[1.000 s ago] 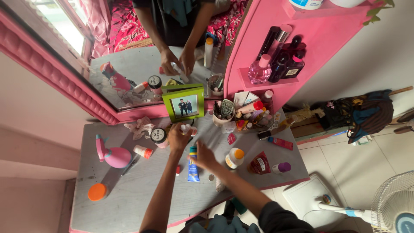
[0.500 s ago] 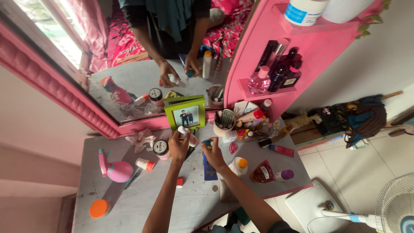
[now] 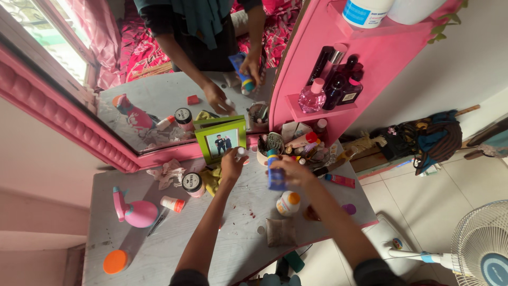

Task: The person cleans a bedroom dresser and mirror. They move several bottles and a photo frame aside, spray cleaner on the surface, and wipe the dresser and mirror with a cloth. The person then wipes the mirror frame and returns the items to the dresser.

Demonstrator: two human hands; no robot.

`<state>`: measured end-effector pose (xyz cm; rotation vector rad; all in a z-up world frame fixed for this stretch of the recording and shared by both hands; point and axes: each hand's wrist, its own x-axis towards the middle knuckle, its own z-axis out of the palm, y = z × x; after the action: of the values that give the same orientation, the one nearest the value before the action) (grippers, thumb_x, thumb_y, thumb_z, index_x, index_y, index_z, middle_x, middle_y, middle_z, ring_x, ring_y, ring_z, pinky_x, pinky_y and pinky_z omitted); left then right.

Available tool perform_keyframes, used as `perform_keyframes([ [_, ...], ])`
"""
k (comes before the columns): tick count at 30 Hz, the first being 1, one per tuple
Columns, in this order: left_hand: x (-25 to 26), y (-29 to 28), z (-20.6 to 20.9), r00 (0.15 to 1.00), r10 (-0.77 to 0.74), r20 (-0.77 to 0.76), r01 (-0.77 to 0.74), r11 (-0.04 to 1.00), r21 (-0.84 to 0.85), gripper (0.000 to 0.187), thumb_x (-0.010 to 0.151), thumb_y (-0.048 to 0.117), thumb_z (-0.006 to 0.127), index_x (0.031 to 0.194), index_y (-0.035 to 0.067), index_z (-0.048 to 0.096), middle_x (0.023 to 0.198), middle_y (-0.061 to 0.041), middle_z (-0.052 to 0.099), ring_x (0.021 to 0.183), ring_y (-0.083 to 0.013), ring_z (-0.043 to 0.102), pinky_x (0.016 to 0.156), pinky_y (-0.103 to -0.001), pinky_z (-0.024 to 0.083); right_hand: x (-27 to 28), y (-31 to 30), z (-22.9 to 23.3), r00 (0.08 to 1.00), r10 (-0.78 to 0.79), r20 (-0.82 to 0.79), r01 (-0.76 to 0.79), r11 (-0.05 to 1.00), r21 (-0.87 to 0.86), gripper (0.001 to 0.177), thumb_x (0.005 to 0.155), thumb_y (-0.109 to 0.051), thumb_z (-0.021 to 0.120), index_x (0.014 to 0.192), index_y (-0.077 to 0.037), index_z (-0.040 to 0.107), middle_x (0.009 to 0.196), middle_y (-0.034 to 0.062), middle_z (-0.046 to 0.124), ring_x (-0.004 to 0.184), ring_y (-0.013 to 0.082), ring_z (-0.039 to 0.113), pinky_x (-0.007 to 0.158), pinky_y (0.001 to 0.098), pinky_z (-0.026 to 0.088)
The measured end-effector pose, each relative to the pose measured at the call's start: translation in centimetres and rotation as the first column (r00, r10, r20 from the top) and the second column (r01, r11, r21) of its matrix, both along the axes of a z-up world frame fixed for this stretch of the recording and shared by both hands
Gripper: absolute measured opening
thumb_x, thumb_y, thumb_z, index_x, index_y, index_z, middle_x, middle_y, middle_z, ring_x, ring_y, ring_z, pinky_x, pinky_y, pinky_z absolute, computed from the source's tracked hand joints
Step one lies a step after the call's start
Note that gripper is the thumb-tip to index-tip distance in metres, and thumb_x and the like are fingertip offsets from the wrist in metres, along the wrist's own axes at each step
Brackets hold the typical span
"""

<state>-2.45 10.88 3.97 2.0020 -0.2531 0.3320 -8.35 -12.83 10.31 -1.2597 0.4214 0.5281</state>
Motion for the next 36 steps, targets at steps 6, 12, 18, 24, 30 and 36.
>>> perform_keyframes([
  [6, 4.0, -2.6, -3.8, 0.999, -0.045, -0.018, 0.047, 0.993, 0.106, 0.045, 0.073, 0.012, 0.087, 0.114, 0.004, 0.071, 0.102, -0.016, 0.069, 0.092, -0.0384, 0.067, 0.078, -0.046, 0.052, 2.2, -4.4, 1.6, 0.881, 0.465, 0.088, -0.31, 0.708, -0.635, 0.055, 0.083, -0.024, 0.08, 0.131, -0.006, 0.06, 0.116, 0.0137, 0.073, 0.098, 0.0251, 0.075, 0.086, 0.039, 0.06],
  [12, 5.8, -3.7, -5.6, 0.998, -0.029, -0.057, 0.035, 0.995, 0.098, 0.047, 0.072, 0.011, 0.087, 0.116, 0.006, 0.071, 0.113, -0.015, 0.07, 0.1, -0.0387, 0.068, 0.082, -0.046, 0.054, 2.6, -0.7, 2.2, 0.722, 0.677, 0.14, -0.046, 0.249, -0.967, 0.042, 0.067, -0.02, 0.09, 0.102, -0.008, 0.07, 0.103, 0.0123, 0.075, 0.097, 0.0279, 0.073, 0.085, 0.0393, 0.057],
  [18, 5.0, -3.0, -4.5, 0.997, -0.019, -0.071, 0.03, 0.987, 0.157, 0.048, 0.073, 0.012, 0.084, 0.118, 0.009, 0.069, 0.119, -0.011, 0.069, 0.101, -0.0392, 0.066, 0.079, -0.047, 0.054, 3.5, 3.8, -1.7, 0.368, 0.921, 0.129, 0.32, 0.005, -0.947, 0.028, 0.075, 0.003, 0.07, 0.101, -0.005, 0.066, 0.093, 0.0119, 0.072, 0.093, 0.0289, 0.071, 0.084, 0.0395, 0.052],
  [24, 3.1, -1.6, -1.1, 0.997, -0.062, -0.047, 0.071, 0.977, 0.201, 0.04, 0.078, 0.013, 0.081, 0.116, 0.013, 0.069, 0.106, -0.008, 0.069, 0.096, -0.037, 0.068, 0.076, -0.046, 0.055, 4.6, 5.1, -3.9, 0.301, 0.954, -0.003, 0.483, -0.155, -0.861, 0.045, 0.078, -0.003, 0.064, 0.123, -0.005, 0.064, 0.08, 0.0067, 0.069, 0.083, 0.0224, 0.068, 0.083, 0.0347, 0.049],
  [30, 1.6, -1.4, 7.1, 0.999, -0.013, 0.052, 0.004, 0.985, 0.172, 0.041, 0.084, 0.018, 0.081, 0.122, 0.012, 0.069, 0.101, -0.012, 0.069, 0.088, -0.038, 0.068, 0.072, -0.046, 0.054, 4.1, 5.2, -1.3, 0.27, 0.952, 0.147, 0.576, -0.037, -0.817, 0.037, 0.083, -0.008, 0.067, 0.119, -0.008, 0.064, 0.097, 0.0041, 0.066, 0.096, 0.02, 0.063, 0.087, 0.0357, 0.045],
  [36, 3.4, -6.5, 18.9, 0.962, -0.049, 0.268, 0.092, 0.985, -0.148, 0.046, 0.087, 0.018, 0.078, 0.129, 0.006, 0.065, 0.111, -0.017, 0.069, 0.086, -0.0341, 0.071, 0.074, -0.04, 0.057, 2.4, 4.1, 2.1, 0.326, 0.9, 0.29, 0.518, 0.086, -0.851, 0.054, 0.074, -0.022, 0.081, 0.122, -0.007, 0.061, 0.111, 0.0058, 0.062, 0.106, 0.0237, 0.058, 0.092, 0.0412, 0.041],
])
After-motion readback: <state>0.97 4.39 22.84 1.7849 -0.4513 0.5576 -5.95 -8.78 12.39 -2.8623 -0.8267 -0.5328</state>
